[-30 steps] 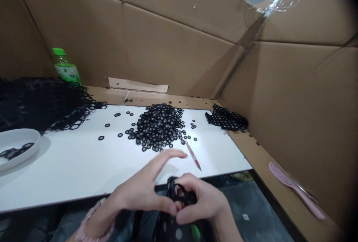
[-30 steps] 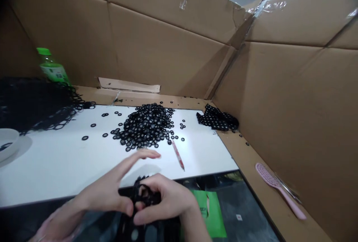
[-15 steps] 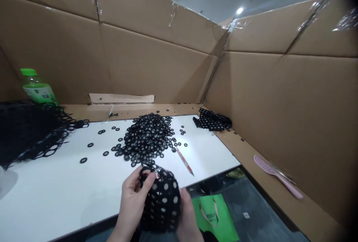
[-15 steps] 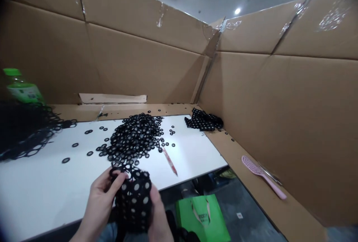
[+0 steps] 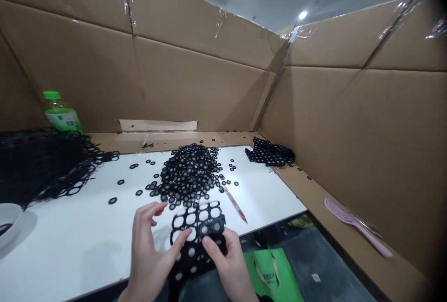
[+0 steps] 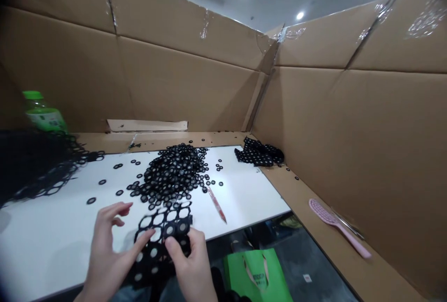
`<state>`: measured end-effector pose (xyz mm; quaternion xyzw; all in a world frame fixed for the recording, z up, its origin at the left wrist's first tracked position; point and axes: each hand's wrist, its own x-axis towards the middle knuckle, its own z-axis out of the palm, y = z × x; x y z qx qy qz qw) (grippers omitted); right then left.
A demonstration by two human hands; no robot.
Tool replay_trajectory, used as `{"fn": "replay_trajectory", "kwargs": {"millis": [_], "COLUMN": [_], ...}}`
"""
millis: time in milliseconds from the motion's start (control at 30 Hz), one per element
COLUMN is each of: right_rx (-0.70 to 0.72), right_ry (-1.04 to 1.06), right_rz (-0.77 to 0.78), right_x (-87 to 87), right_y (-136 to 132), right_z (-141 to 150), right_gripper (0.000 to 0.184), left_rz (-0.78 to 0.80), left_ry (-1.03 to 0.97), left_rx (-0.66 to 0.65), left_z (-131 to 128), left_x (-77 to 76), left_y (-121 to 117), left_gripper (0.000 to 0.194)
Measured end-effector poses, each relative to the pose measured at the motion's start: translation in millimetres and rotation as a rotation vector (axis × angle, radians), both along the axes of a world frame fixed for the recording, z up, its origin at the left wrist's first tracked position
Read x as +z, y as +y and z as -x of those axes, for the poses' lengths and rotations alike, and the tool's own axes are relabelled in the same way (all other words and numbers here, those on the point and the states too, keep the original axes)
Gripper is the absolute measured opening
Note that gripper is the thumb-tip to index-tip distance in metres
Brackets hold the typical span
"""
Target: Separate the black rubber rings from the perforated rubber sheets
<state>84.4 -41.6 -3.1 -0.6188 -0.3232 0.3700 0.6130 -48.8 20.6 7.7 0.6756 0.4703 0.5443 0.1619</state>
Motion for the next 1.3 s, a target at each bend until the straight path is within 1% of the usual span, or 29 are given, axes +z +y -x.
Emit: {"fn": "replay_trajectory", "kwargs": {"millis": [33,67,100,133,167,200,233,300,367,433,500,533,567,600,667,733,800,867,967,1033,1100,1133,1167,1233,1300], "right_rx": [-0.003,-0.002,0.004,0.014,0.029,0.045,0.06,0.092,0.159,0.29,0.447,0.497,0.512,0.494,0.394,0.297,0.232,0.186,0.161,0.173,0.2,0.213,0.223,0.227,0.234], "right_ry": [-0.03,-0.057,-0.078,-0.095,-0.109,-0.121,-0.135,-0.171,-0.198,-0.212,-0.224,-0.232,-0.237,-0.237,-0.212,-0.154,-0.072,0.023,0.161,0.223,0.239,0.228,0.209,0.163,0.134], "right_rz": [0.001,-0.002,-0.011,-0.025,-0.04,-0.048,-0.048,-0.021,0.03,0.074,0.117,0.134,0.143,0.142,0.115,0.087,0.071,0.068,0.084,0.085,0.079,0.081,0.086,0.095,0.094], "right_x": [1.4,3.1,4.8,6.3,7.5,8.4,9.0,10.4,13.1,17.7,22.4,24.2,25.4,26.0,25.9,24.7,23.0,20.1,13.8,9.3,5.7,4.2,2.8,-0.2,-3.9], "right_y": [-1,-3,-4,-5,-7,-8,-9,-13,-16,-18,-19,-19,-18,-17,-15,-13,-11,-10,-12,-14,-15,-14,-13,-8,-3], "right_z": [1,1,1,1,1,0,0,-1,-5,-10,-15,-17,-17,-17,-13,-8,-2,1,1,-2,-5,-5,-5,-2,3], "right_gripper": [0.038,0.037,0.036,0.035,0.034,0.034,0.033,0.033,0.033,0.034,0.034,0.034,0.034,0.034,0.038,0.042,0.045,0.046,0.046,0.043,0.041,0.041,0.041,0.041,0.043], "left_rz": [-0.07,-0.086,-0.041,0.052,0.175,0.305,0.423,0.599,0.71,0.768,0.786,0.782,0.775,0.768,0.752,0.75,0.736,0.697,0.606,0.52,0.403,0.332,0.263,0.117,0.073], "left_ry": [0.066,0.13,0.183,0.214,0.22,0.204,0.17,0.087,0.011,-0.031,-0.039,-0.04,-0.043,-0.054,-0.122,-0.209,-0.25,-0.21,-0.14,-0.115,-0.035,0.041,0.139,0.324,0.456], "left_rx": [-0.097,-0.244,-0.409,-0.556,-0.654,-0.7,-0.712,-0.731,-0.783,-0.816,-0.804,-0.786,-0.765,-0.738,-0.685,-0.701,-0.736,-0.717,-0.575,-0.433,-0.314,-0.287,-0.293,-0.295,-0.273], "left_z": [2,4,5,6,7,7,7,7,7,7,8,8,9,10,11,9,6,4,13,24,34,35,34,23,7], "left_x": [6.4,13.3,20.1,26.0,30.6,33.6,34.9,34.3,32.1,30.8,30.1,29.4,28.4,26.9,23.2,19.8,17.4,15.2,11.2,9.9,10.9,12.0,12.9,12.8,9.5], "left_y": [0,0,-1,-2,-2,-3,-3,-3,-4,-4,-4,-4,-4,-5,-6,-9,-12,-15,-9,6,31,47,64,100,133], "left_gripper": [0.04,0.032,0.024,0.017,0.013,0.012,0.013,0.019,0.021,0.018,0.015,0.014,0.015,0.015,0.019,0.021,0.024,0.026,0.028,0.028,0.027,0.025,0.024,0.022,0.017]}}
